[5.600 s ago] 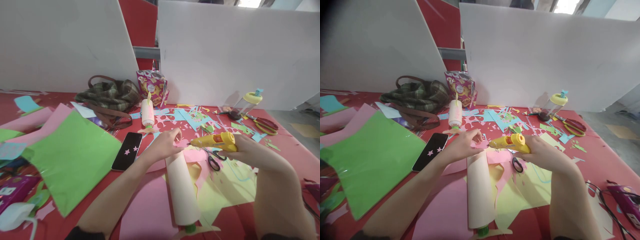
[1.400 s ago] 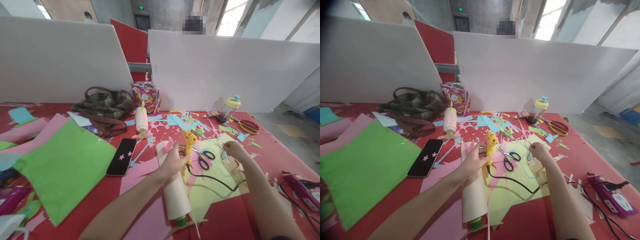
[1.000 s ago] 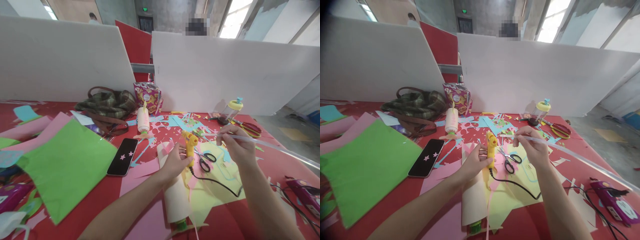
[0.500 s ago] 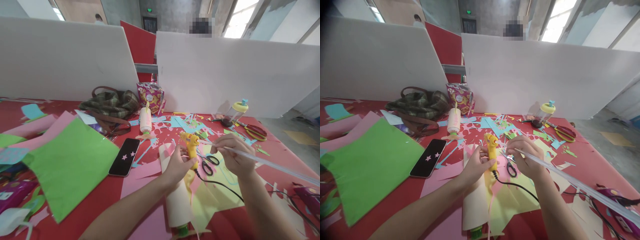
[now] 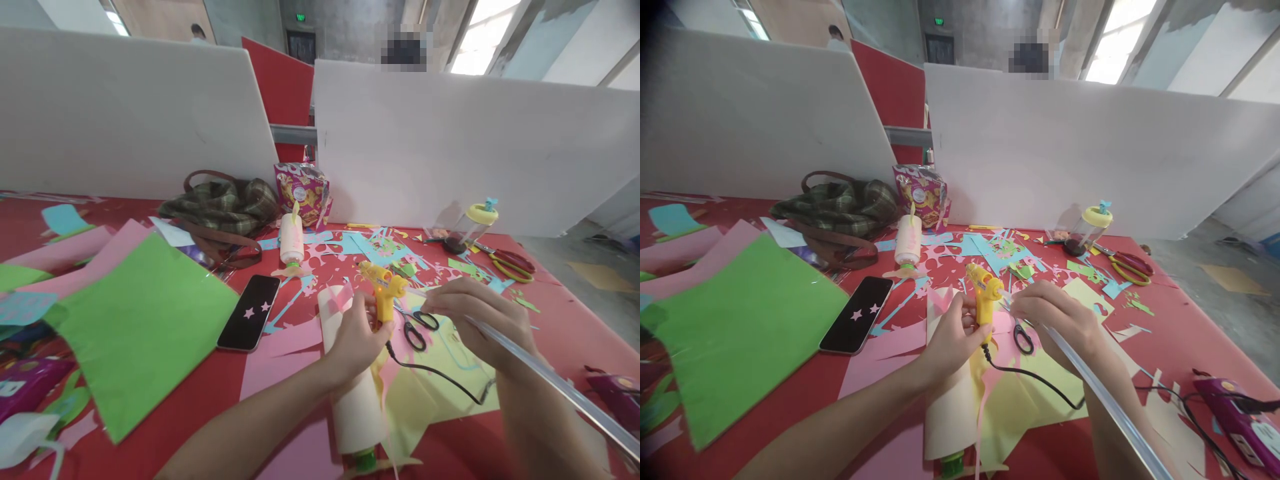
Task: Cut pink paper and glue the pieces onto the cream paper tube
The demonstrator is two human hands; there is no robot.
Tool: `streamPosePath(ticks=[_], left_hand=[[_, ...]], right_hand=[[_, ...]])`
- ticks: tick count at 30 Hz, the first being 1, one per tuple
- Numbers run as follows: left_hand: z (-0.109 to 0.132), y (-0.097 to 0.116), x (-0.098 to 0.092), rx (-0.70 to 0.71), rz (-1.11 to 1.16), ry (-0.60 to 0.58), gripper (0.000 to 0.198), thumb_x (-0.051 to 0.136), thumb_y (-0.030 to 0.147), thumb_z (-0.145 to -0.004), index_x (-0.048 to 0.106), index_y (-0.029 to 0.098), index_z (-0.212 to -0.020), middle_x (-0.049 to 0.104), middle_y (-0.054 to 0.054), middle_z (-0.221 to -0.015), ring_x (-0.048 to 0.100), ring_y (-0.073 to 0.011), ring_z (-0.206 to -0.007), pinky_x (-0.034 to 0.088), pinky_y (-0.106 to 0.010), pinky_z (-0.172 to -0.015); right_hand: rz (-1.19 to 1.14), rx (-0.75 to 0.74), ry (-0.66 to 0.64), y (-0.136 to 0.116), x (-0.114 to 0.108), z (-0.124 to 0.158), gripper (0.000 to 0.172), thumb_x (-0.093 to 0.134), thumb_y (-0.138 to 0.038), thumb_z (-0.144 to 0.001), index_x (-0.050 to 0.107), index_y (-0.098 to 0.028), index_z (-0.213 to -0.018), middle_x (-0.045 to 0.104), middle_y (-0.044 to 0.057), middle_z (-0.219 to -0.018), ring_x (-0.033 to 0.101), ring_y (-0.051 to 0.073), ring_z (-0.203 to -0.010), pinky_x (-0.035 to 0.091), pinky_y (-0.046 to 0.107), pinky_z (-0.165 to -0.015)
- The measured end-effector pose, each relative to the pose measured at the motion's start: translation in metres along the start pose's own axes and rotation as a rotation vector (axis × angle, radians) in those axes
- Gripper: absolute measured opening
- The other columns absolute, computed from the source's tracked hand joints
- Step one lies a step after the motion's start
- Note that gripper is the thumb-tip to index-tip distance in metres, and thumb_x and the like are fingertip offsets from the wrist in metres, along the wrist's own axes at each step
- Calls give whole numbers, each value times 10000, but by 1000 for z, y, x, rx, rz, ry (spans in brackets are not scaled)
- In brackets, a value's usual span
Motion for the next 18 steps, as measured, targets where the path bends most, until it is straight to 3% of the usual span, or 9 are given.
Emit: streamPosePath(ticks=[5,9,14,18], left_hand=[[0,-1,4,-47,67,-38,233,529,188,-682,360,175,-842,532,-51,-856,585,-162,-756,479,-289,-634],[1,-4,7,-68,89,-58,242,539,179,-669,365,175,-837,533,-45,-833,582,-161,-749,476,-279,-617],[4,-4,11,-44,64,-83,226,534,211,-694,375,178,-851,537,-51,-850,575,-164,-767,469,-278,-628],[2,-6,7,-40,13,-25,237,541,194,-683,381,177,-857,537,-56,-875,571,-159,-769,465,-270,-641]], right_hand=[[-1,44,-81,0,0,2,205,457,-58,-765,560,-196,-875,608,41,-791,604,137,-716,513,231,-581],[22,159,4,-3,3,6,162,491,-72,-752,553,-199,-831,626,29,-759,611,147,-717,514,248,-615],[164,88,99,-12,12,12,148,614,-122,-690,555,-202,-799,614,18,-692,598,149,-629,498,245,-573],[175,129,107,-7,10,15,118,581,-117,-712,555,-216,-769,599,13,-672,587,142,-597,486,245,-549]])
Point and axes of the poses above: each hand's wrist, its own z-axis away from the middle knuckle, its own x-axis out of the palm, y = z × x, the point moved 4 cm from there along -z, towards the middle knuckle
